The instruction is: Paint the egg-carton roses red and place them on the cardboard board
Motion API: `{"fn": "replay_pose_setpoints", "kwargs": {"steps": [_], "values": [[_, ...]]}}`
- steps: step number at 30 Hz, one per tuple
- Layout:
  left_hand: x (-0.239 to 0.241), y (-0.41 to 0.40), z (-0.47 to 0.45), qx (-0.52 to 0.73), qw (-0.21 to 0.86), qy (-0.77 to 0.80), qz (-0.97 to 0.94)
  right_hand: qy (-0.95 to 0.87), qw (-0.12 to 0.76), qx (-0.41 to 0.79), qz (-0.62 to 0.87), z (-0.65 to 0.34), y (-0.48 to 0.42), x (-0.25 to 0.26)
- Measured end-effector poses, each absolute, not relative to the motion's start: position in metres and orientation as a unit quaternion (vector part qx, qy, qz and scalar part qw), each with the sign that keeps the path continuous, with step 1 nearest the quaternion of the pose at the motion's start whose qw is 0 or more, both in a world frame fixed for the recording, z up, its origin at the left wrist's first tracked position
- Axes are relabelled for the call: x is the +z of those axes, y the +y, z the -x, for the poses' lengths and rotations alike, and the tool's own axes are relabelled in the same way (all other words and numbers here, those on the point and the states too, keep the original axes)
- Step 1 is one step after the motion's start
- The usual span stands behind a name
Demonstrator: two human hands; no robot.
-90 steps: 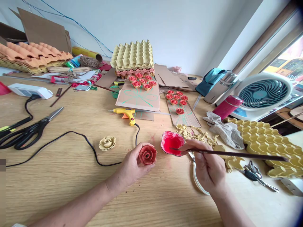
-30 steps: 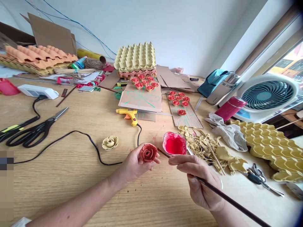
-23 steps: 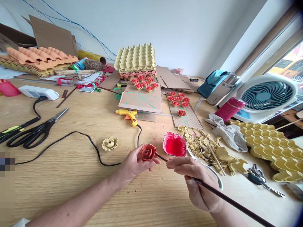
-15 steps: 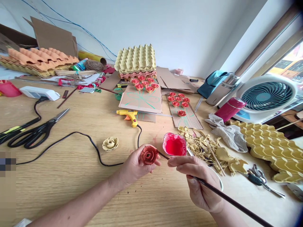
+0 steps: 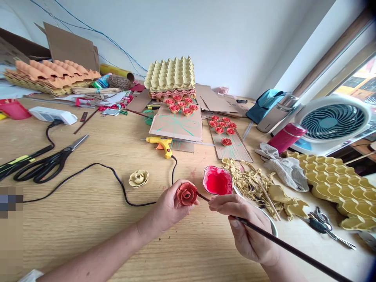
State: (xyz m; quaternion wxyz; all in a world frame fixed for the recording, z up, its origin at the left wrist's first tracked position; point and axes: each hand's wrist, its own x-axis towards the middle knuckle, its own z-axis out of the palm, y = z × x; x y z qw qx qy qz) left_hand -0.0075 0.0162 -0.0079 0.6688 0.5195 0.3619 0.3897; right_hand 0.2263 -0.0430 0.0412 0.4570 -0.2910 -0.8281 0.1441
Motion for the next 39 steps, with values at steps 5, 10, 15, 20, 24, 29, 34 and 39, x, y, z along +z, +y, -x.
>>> {"fn": "replay_pose_setpoints", "kwargs": {"steps": [5, 10, 15, 20, 24, 29, 34, 39], "values": [[-0.007, 0.016, 0.01, 0.389, 0.628, 0.387, -0.552, -0.796, 0.497, 0.134, 0.32, -0.23, -0.045, 0.038], [-0.009, 0.015, 0.01, 0.395, 0.559, 0.409, -0.603, -0.78, 0.513, 0.134, 0.332, -0.235, -0.043, 0.029], [-0.012, 0.012, 0.01, 0.397, 0.547, 0.415, -0.609, -0.738, 0.559, 0.14, 0.35, -0.236, -0.038, 0.025], [-0.014, 0.013, 0.011, 0.402, 0.562, 0.401, -0.602, -0.666, 0.615, 0.166, 0.388, -0.236, -0.033, 0.021], [-0.013, 0.016, 0.011, 0.408, 0.573, 0.393, -0.593, -0.606, 0.662, 0.234, 0.373, -0.233, -0.03, 0.017], [-0.011, 0.018, 0.01, 0.408, 0.578, 0.371, -0.602, -0.582, 0.678, 0.268, 0.362, -0.224, -0.031, 0.018], [-0.009, 0.017, 0.012, 0.39, 0.582, 0.361, -0.616, -0.603, 0.665, 0.259, 0.356, -0.222, -0.033, 0.023], [-0.007, 0.015, 0.015, 0.379, 0.581, 0.369, -0.618, -0.616, 0.661, 0.254, 0.346, -0.222, -0.033, 0.027]]}}
